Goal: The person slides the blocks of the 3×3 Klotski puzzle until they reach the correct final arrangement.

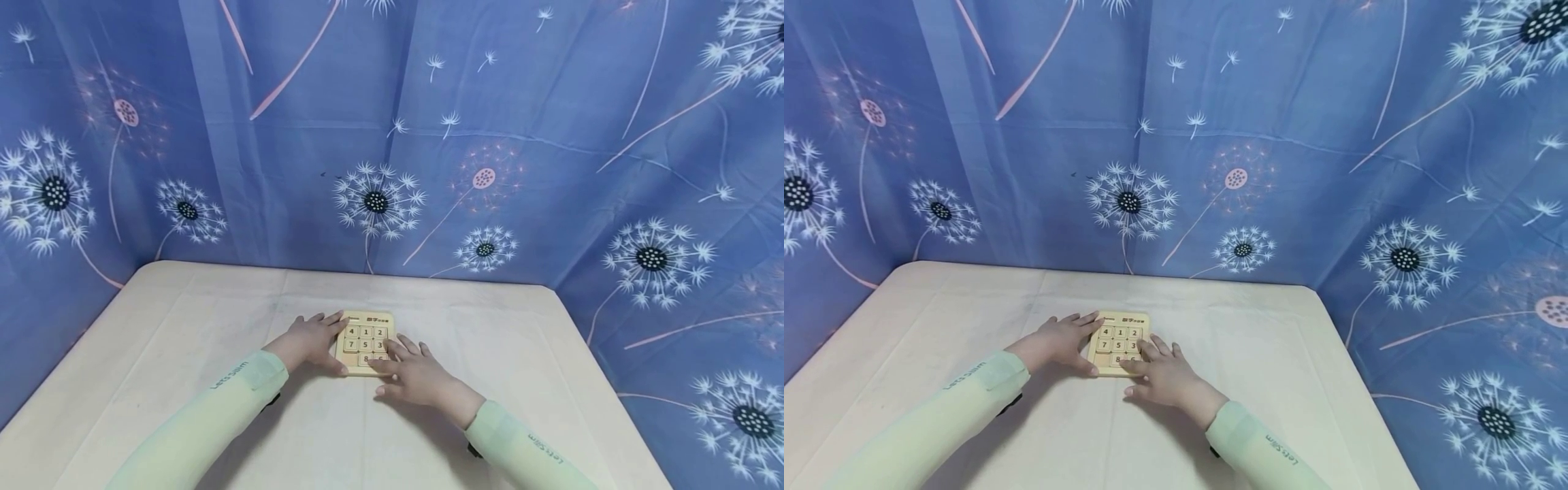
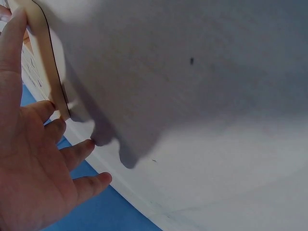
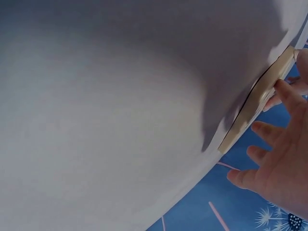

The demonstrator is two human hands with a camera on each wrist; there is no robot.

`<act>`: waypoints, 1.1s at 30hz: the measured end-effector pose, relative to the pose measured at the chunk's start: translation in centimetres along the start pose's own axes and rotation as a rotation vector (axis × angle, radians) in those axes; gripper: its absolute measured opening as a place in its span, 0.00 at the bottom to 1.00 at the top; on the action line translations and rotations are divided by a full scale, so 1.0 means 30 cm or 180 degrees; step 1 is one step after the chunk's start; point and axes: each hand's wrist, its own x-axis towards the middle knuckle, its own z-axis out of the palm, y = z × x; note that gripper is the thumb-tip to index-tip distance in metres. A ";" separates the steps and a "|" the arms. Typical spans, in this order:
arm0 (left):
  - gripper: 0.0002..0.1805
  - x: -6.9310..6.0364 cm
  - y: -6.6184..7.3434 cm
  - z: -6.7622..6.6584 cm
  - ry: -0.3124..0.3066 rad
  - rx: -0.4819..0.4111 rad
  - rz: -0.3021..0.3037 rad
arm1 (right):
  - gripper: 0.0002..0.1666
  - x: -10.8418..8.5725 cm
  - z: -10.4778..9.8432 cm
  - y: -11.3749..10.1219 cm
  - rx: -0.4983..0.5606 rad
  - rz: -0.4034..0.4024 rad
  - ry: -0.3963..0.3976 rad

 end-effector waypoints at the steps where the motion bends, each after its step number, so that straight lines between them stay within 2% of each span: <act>1: 0.62 0.001 -0.001 0.000 0.0000 0.0000 -0.0003 | 0.35 0.000 0.000 0.000 -0.0001 0.0000 -0.0004; 19: 0.62 0.011 -0.009 0.007 -0.0018 -0.0026 -0.0011 | 0.33 0.009 0.005 0.000 0.0034 -0.0105 0.0144; 27: 0.62 0.002 -0.006 0.002 0.0011 -0.0035 0.0012 | 0.32 0.028 0.007 -0.013 0.0047 -0.0084 0.0251; 33: 0.62 -0.003 -0.001 -0.002 0.0011 -0.0056 0.0020 | 0.34 0.045 0.004 -0.031 0.0055 -0.0063 0.0229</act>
